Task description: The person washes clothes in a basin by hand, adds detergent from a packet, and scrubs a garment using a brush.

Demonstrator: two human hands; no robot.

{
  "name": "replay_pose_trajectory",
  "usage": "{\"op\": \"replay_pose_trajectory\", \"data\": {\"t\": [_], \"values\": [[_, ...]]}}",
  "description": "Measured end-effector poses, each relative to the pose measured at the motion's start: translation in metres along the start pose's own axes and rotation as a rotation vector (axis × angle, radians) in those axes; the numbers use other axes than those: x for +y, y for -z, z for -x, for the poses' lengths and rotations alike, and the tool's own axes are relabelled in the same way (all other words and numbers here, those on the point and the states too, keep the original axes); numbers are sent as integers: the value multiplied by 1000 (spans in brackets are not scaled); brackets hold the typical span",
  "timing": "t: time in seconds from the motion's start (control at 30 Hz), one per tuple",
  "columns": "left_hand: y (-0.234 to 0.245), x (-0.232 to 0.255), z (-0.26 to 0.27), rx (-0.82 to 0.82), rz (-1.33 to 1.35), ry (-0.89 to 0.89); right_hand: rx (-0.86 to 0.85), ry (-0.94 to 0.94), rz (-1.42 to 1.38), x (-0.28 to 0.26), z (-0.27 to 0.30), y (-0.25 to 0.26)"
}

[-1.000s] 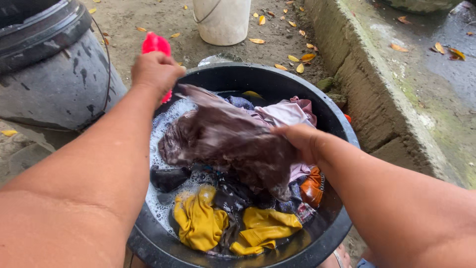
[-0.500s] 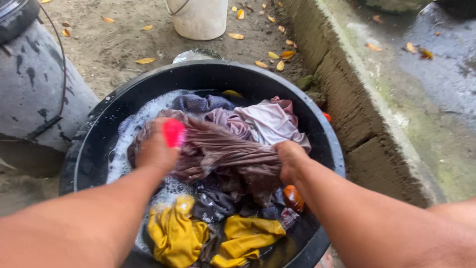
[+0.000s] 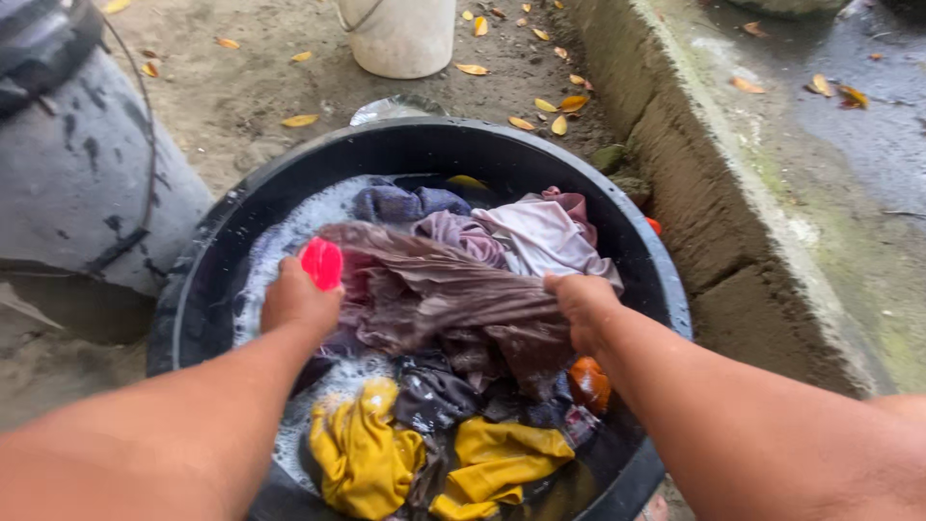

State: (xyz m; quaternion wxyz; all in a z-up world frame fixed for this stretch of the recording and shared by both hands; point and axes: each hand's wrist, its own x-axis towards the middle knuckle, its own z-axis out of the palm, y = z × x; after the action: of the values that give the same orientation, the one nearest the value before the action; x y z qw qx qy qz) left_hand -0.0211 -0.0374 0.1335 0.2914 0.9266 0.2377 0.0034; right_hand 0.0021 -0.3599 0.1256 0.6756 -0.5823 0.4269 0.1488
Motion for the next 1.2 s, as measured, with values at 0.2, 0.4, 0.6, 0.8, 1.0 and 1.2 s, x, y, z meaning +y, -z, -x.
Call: {"op": "replay_pose_trajectory", "data": {"t": [0.2, 0.4, 0.6, 0.8, 1.0, 1.2], "values": [[-62, 80, 60, -238, 284, -419, -38, 110, 95, 4, -6, -10], [9, -22, -18, 79, 0, 37, 87, 296, 231, -3, -12, 10], [34, -9, -35, 120, -55, 94, 207, 1019, 1089, 2, 39, -58], [-9, 1, 1, -276, -231, 97, -436, 974, 1660, 46, 68, -85], [-4, 3, -3, -284, -138, 157, -450, 574, 1460, -9, 48, -62], [-14, 10, -6, -281, -150, 170, -132, 371, 811, -53, 35, -13]]}}
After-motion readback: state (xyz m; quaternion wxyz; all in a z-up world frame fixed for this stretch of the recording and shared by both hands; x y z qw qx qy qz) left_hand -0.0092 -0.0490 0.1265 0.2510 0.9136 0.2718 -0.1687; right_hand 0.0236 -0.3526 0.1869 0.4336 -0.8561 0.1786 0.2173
